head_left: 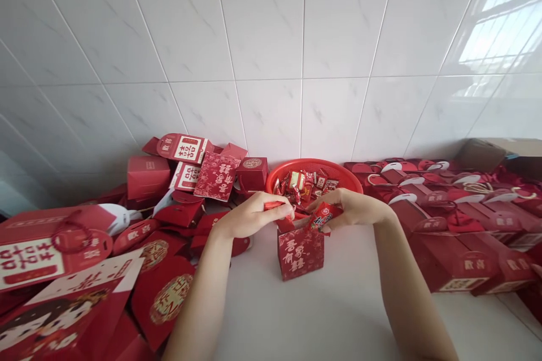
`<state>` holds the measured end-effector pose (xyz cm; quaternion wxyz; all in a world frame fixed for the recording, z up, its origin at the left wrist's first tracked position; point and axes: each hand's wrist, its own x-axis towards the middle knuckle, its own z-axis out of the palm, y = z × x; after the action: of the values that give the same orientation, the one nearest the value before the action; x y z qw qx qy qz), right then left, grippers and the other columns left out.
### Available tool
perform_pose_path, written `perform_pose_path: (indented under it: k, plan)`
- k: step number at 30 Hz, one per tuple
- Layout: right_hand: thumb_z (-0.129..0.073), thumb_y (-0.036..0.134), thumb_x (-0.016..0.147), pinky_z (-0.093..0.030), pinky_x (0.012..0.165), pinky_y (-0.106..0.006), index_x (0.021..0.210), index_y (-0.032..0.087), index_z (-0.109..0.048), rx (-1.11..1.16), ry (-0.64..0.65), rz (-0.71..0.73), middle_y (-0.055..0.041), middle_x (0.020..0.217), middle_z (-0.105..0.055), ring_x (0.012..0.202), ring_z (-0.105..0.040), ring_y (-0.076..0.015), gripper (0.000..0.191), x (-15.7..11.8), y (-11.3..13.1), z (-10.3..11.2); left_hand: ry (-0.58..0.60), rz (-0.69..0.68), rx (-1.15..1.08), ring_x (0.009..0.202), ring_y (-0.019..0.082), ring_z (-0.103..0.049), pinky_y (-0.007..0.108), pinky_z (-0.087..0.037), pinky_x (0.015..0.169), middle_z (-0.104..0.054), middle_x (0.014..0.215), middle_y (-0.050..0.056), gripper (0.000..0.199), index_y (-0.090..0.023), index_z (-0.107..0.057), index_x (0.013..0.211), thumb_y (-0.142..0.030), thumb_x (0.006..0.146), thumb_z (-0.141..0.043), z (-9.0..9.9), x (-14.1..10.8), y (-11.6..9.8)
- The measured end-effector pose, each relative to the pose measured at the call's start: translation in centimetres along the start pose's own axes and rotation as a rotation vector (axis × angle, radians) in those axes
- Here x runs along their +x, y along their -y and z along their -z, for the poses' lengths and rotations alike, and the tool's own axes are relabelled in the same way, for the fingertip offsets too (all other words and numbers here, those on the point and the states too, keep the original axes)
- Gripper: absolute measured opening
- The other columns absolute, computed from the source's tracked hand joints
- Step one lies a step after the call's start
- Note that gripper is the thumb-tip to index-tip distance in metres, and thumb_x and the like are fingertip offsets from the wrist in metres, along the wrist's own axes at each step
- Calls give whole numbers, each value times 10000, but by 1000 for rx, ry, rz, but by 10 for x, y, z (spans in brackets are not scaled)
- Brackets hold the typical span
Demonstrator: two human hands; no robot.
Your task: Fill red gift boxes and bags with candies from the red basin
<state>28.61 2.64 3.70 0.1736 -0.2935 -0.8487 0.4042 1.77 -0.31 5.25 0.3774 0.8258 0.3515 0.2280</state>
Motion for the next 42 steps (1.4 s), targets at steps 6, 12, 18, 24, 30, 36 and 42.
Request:
perform_pose_path:
  k: [6, 12, 18, 24, 30, 36, 42]
  plan:
    - [-826, 422, 721, -502, 616, -250, 782, 109, -722, 183, 49, -25, -16, 708, -665, 639, -585, -130, 336, 6, -15, 2, -118, 54, 172, 581, 114, -414, 239, -320, 564, -503, 627, -34, 431, -164, -641, 797, -520, 960, -460, -14, 9, 5]
    - [-845, 372, 703, -473, 534, -231, 717, 96, -692, 461, 189, 72, -20, 616, -643, 533, -553, -108, 316, 16, -52, 3, -149, 10, 237, 568, 122, -451, 235, -332, 582, -547, 634, -34, 401, -184, -674, 885, -487, 983, -431, -28, 22, 9]
    - [-848, 357, 691, -421, 464, -210, 683, 107, -672, 577, 113, 141, -9, 550, -616, 470, -510, -97, 306, 23, -73, 0, -148, -17, 303, 583, 138, -473, 250, -319, 575, -539, 627, -16, 384, -181, -649, 792, -418, 995, -424, -35, 31, 12]
    - [-839, 368, 702, -372, 457, -204, 632, 105, -677, 563, 98, 113, 12, 514, -558, 452, -433, -75, 316, 21, -66, 3, -136, 72, 275, 591, 137, -472, 249, -319, 576, -544, 618, -28, 289, -175, -661, 756, -437, 874, -638, -34, 31, 19]
    - [-850, 339, 693, -377, 462, -205, 716, 95, -699, 576, 60, 122, 15, 534, -573, 448, -439, -76, 288, 20, -70, 3, -116, 136, 229, 723, 187, -616, 263, -413, 652, -710, 855, 17, 376, -192, -730, 992, -475, 746, -765, -29, 25, 17]
    - [-840, 348, 700, -391, 486, -213, 693, 102, -681, 564, 60, 121, 8, 544, -580, 472, -457, -85, 293, 20, -70, 2, -150, 143, 248, 884, 256, -674, 295, -456, 720, -740, 956, 74, 446, -183, -725, 1003, -511, 709, -796, -30, 26, 18]
    - [-834, 386, 710, -372, 469, -208, 684, 105, -663, 521, 73, 115, 10, 549, -567, 475, -452, -80, 330, 21, -65, 3, -174, 114, 231, 844, 243, -665, 291, -464, 689, -732, 921, 65, 385, -186, -708, 928, -516, 739, -765, -30, 26, 18]
